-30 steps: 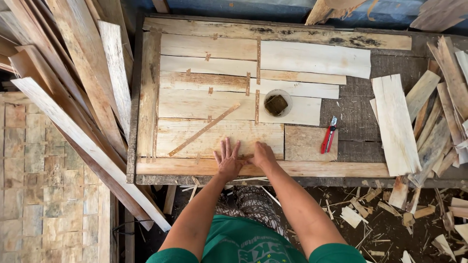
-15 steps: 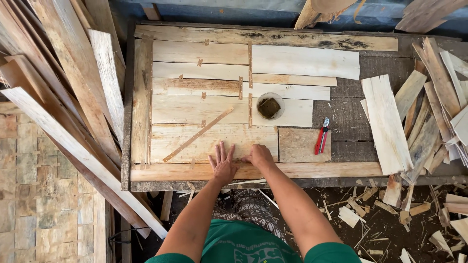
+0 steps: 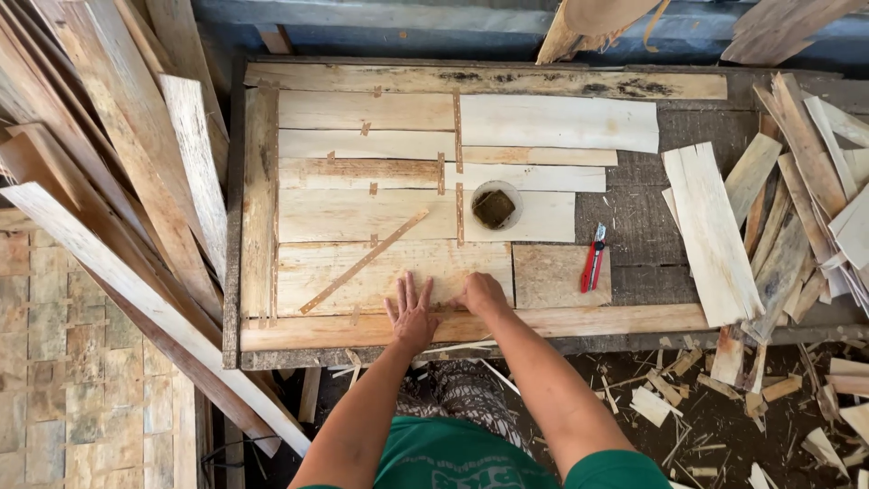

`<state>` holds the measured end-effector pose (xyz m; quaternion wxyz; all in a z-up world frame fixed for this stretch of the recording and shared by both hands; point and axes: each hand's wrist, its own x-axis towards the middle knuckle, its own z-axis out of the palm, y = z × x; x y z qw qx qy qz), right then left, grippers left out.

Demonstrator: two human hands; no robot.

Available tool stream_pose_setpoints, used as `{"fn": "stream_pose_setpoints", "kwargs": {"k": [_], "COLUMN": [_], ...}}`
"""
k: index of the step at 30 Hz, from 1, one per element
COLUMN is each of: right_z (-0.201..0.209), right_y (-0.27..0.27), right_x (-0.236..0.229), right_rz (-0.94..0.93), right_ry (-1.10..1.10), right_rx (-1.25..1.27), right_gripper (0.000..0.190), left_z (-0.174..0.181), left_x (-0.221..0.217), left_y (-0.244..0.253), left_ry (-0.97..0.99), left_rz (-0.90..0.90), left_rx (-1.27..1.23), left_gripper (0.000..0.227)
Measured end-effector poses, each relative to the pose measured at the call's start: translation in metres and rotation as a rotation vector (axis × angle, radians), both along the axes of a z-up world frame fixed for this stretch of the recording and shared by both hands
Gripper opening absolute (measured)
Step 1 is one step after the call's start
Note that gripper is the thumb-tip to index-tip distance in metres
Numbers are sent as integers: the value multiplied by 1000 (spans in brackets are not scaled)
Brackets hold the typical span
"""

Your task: Applying and trimming thin strips of wood veneer on a surface to create a pattern.

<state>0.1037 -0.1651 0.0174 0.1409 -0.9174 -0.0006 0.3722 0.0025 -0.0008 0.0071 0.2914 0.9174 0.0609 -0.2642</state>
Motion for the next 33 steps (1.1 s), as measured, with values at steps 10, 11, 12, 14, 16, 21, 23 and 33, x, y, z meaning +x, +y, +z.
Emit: {"fn": "stream_pose_setpoints", "kwargs": {"k": [10,11,12,14,16,21,23,33], "right_z": [5,1,-3,-12,-13,-2,8,15], "right_y": [-1,-1,-1,-4,-4,2,3,6], "right_x": [-15,-18,-19,-18,-20,-24,-26,-28], "right_rz": [155,178,203,202,200,202,200,136], "right_ry": [-101,-116,-134,-128,-119,-197,-185,-131], "right_rx": [-29,-54,-80,-83,-84,-83,-87,-56], "right_gripper": [57,58,61,61,62,71,71,60], "left_z": [8,9,10,8,10,17,15,26], "left_x": [2,1,3,3,2,6,4,9], "left_y": [2,3,2,2,2,5,5,4], "left_ry": [2,1,-5,-10,-12,21,27,120], "left_rz": [-14,-12,-7,-12,-18,-25,-35,-104], "left_rx": [19,19,18,22,28,39,43,107], "left_gripper": [100,100,101,100,99,99,99,100]}}
